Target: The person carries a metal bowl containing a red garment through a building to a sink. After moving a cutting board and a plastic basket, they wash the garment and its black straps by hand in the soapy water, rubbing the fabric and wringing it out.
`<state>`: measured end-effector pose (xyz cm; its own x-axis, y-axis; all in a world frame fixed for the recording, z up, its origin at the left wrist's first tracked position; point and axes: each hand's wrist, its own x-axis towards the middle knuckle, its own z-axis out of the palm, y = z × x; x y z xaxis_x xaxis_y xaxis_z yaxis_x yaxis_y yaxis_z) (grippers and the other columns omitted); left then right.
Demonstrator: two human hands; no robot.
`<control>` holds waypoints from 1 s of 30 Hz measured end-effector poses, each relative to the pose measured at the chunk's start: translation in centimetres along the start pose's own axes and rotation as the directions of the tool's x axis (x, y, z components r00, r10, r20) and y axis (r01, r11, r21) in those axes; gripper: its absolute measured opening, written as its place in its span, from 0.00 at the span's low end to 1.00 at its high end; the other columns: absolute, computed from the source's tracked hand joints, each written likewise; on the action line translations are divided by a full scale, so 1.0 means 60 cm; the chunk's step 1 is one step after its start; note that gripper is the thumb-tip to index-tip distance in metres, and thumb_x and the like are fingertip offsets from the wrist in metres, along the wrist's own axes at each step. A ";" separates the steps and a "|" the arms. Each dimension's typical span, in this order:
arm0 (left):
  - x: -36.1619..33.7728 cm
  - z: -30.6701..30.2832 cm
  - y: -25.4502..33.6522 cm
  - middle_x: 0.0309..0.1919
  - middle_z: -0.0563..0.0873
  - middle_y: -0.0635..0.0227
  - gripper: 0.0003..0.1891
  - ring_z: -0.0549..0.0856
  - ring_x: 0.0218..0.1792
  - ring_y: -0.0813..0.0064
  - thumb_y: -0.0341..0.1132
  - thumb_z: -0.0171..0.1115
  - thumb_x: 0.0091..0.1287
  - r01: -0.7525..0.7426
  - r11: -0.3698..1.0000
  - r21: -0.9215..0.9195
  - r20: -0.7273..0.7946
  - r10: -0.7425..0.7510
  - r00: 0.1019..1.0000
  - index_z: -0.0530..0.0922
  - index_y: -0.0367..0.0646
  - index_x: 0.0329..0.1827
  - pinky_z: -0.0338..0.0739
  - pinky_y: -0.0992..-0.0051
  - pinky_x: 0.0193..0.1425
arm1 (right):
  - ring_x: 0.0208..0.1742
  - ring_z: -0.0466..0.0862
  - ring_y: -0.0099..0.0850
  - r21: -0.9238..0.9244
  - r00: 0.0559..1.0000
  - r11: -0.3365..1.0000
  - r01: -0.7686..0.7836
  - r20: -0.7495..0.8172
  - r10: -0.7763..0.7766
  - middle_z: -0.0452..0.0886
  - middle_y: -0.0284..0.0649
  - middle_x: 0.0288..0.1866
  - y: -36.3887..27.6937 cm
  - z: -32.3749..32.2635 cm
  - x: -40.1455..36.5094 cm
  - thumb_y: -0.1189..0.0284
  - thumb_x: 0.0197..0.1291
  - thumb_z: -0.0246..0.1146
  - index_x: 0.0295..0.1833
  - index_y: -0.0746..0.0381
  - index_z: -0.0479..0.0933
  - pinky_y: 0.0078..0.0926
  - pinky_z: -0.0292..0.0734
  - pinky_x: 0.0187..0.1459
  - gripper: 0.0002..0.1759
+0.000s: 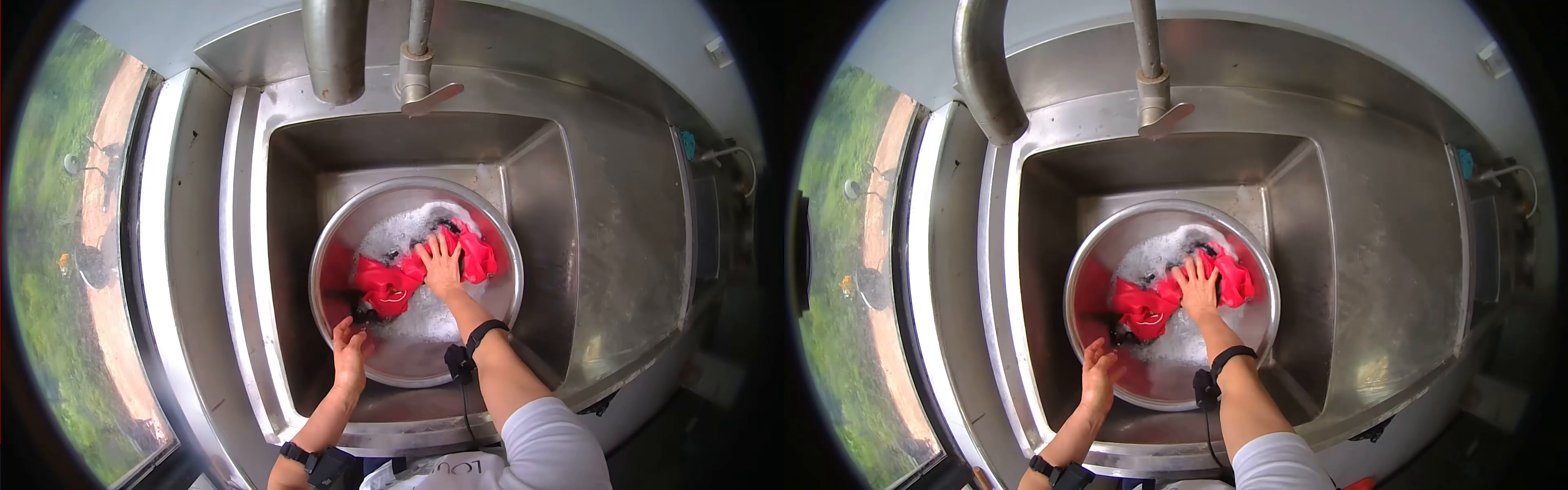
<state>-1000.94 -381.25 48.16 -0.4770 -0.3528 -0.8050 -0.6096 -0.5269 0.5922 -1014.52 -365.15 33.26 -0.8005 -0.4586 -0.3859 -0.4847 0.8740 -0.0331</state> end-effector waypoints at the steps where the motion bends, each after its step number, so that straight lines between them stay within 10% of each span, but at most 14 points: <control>1: 0.000 0.001 0.001 0.49 0.65 0.64 0.23 0.68 0.46 0.73 0.27 0.50 0.54 0.004 1.000 -0.001 -0.003 -0.004 1.000 0.61 0.46 0.55 0.69 0.61 0.50 | 0.67 0.46 0.43 -0.074 0.997 0.996 -0.041 -0.061 0.037 0.49 0.41 0.66 -0.014 0.010 -0.011 0.60 0.47 0.55 0.61 0.47 0.59 0.65 0.42 0.57 0.32; 4: 0.000 0.006 0.000 0.48 0.64 0.64 0.22 0.68 0.46 0.72 0.28 0.49 0.55 0.019 1.000 -0.025 0.030 -0.018 0.999 0.61 0.45 0.54 0.72 0.62 0.48 | 0.66 0.50 0.42 -0.243 0.861 0.825 0.509 0.127 -0.493 0.52 0.41 0.65 -0.011 0.004 -0.066 0.65 0.49 0.54 0.57 0.48 0.64 0.60 0.45 0.58 0.26; 7: -0.006 0.008 -0.004 0.46 0.63 0.64 0.20 0.68 0.46 0.71 0.31 0.49 0.56 0.039 0.998 -0.058 0.112 -0.032 0.993 0.62 0.44 0.53 0.74 0.61 0.46 | 0.61 0.59 0.36 0.090 0.815 0.815 0.572 0.046 -0.578 0.59 0.37 0.61 0.041 -0.013 -0.036 0.68 0.49 0.54 0.54 0.47 0.66 0.48 0.55 0.56 0.23; 9: -0.019 0.017 -0.004 0.44 0.64 0.65 0.19 0.68 0.46 0.71 0.32 0.48 0.57 0.064 0.994 -0.090 0.133 -0.052 0.990 0.62 0.44 0.53 0.75 0.60 0.45 | 0.52 0.66 0.35 0.186 0.998 0.982 0.024 -0.067 -0.011 0.66 0.35 0.54 0.025 -0.003 -0.014 0.71 0.42 0.59 0.50 0.49 0.67 0.40 0.63 0.47 0.24; 11: -0.021 0.028 -0.013 0.44 0.62 0.63 0.20 0.68 0.48 0.63 0.40 0.50 0.59 0.099 0.986 -0.135 0.157 -0.077 0.985 0.61 0.44 0.53 0.75 0.55 0.44 | 0.52 0.67 0.36 0.288 0.987 0.945 -0.152 -0.002 0.159 0.68 0.38 0.52 -0.003 -0.001 0.007 0.73 0.41 0.60 0.49 0.52 0.67 0.40 0.64 0.46 0.24; 13: -0.026 0.051 -0.004 0.45 0.61 0.61 0.24 0.67 0.50 0.59 0.46 0.53 0.59 0.163 0.964 -0.209 0.186 -0.124 0.975 0.60 0.44 0.53 0.75 0.54 0.43 | 0.55 0.68 0.36 0.551 0.941 0.831 0.081 0.231 -0.245 0.71 0.45 0.48 -0.006 -0.109 -0.004 0.81 0.38 0.58 0.51 0.56 0.64 0.40 0.65 0.49 0.29; 18: -0.012 0.073 -0.007 0.64 0.51 0.59 0.45 0.58 0.62 0.51 0.66 0.47 0.52 0.477 0.846 -0.236 0.349 -0.384 0.855 0.46 0.48 0.66 0.67 0.50 0.52 | 0.59 0.66 0.32 0.990 0.851 0.132 -0.050 0.111 -0.513 0.68 0.41 0.50 0.016 -0.261 -0.111 0.86 0.34 0.56 0.50 0.60 0.61 0.27 0.63 0.55 0.31; 21: -0.010 0.083 -0.026 0.61 0.61 0.60 0.43 0.63 0.60 0.58 0.67 0.46 0.52 0.519 0.734 -0.439 0.704 -0.078 0.706 0.51 0.48 0.65 0.64 0.56 0.57 | 0.50 0.70 0.23 0.989 0.744 0.015 -0.144 0.118 -0.657 0.68 0.38 0.49 0.011 -0.327 -0.196 0.86 0.38 0.60 0.51 0.63 0.61 0.22 0.65 0.51 0.29; 28: -0.056 0.128 -0.033 0.34 0.80 0.67 0.14 0.79 0.36 0.71 0.43 0.59 0.56 0.559 0.592 -0.580 0.652 -0.074 0.755 0.75 0.46 0.39 0.74 0.70 0.45 | 0.48 0.71 0.23 0.878 0.596 -0.129 -0.460 0.198 -0.779 0.70 0.35 0.45 0.047 -0.385 -0.298 0.83 0.38 0.62 0.47 0.65 0.65 0.21 0.64 0.51 0.26; 30: -0.080 0.136 -0.026 0.36 0.80 0.68 0.10 0.80 0.36 0.76 0.36 0.57 0.58 0.521 0.620 -0.586 0.617 -0.076 0.784 0.74 0.44 0.42 0.76 0.74 0.42 | 0.48 0.74 0.27 0.875 0.733 -0.353 -0.332 0.003 -0.680 0.74 0.40 0.42 0.075 -0.390 -0.280 0.81 0.34 0.63 0.45 0.66 0.65 0.22 0.66 0.50 0.26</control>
<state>-1002.85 -372.41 51.38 -0.7181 0.2401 -0.6533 -0.2556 -0.9640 -0.0733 -1011.51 -357.25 61.19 -0.2560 -0.9302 -0.2632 0.7451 -0.0164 -0.6668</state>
